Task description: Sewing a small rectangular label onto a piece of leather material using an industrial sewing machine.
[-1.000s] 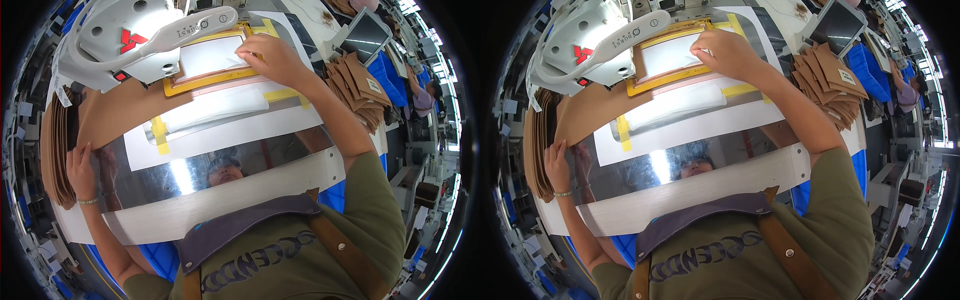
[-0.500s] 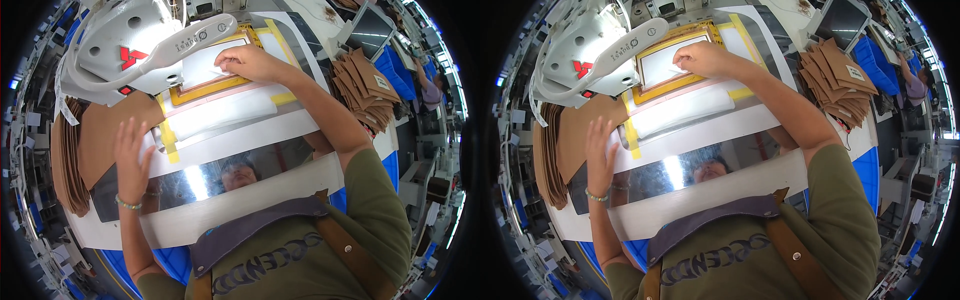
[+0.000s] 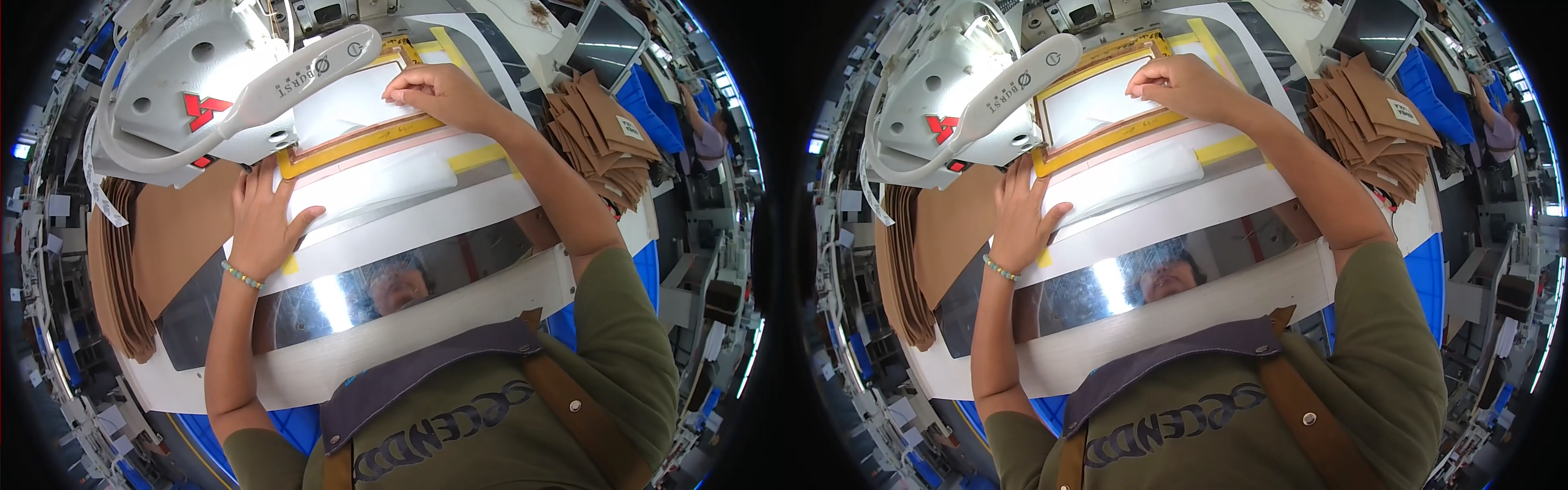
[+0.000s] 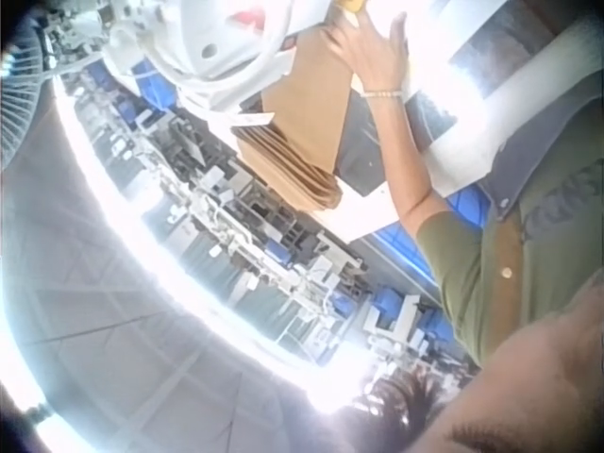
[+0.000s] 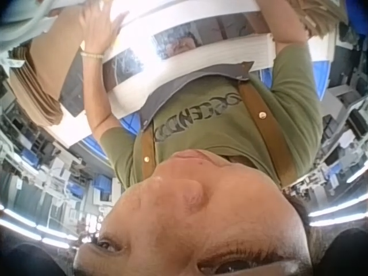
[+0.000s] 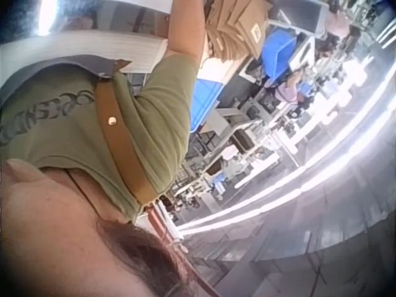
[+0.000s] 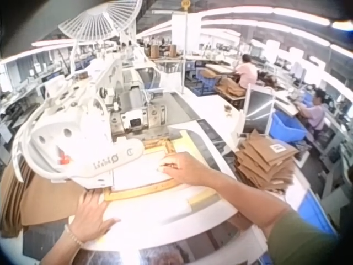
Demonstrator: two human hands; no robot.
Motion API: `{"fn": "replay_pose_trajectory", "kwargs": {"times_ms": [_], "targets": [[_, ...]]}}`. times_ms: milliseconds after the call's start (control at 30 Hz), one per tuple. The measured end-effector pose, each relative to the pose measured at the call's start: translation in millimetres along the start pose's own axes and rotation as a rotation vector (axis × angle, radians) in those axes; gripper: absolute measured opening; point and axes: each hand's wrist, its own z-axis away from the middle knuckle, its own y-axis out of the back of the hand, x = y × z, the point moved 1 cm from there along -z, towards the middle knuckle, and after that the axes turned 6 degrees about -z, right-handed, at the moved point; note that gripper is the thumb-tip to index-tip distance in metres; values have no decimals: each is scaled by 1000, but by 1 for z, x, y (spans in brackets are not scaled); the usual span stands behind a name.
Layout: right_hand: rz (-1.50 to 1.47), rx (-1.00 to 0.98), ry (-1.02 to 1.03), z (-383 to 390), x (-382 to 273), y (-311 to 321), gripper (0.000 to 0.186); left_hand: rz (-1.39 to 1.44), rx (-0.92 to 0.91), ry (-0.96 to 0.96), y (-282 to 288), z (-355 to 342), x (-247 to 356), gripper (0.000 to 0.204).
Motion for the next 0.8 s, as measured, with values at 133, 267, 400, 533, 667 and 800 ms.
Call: {"fn": "replay_pose_trajectory", "kwargs": {"times_ms": [133, 267, 400, 533, 667, 800], "targets": [[53, -87, 39, -7, -4, -6, 27, 14, -8, 2, 2, -1, 2, 82], [150, -145, 114, -16, -12, -18, 26, 16, -15, -4, 5, 1, 3, 83], [127, -303, 97, -29, -16, -33, 26, 15, 11, -23, 8, 9, 4, 82], [125, -266, 148, -42, -20, -57, 27, 15, 32, -9, 6, 14, 5, 82], [95, -370, -36, -53, -26, -69, 28, 23, 27, -3, 5, 15, 4, 83], [-159, -364, -151, -61, -29, -79, 29, 12, 7, 4, 5, 15, 3, 83]]}}
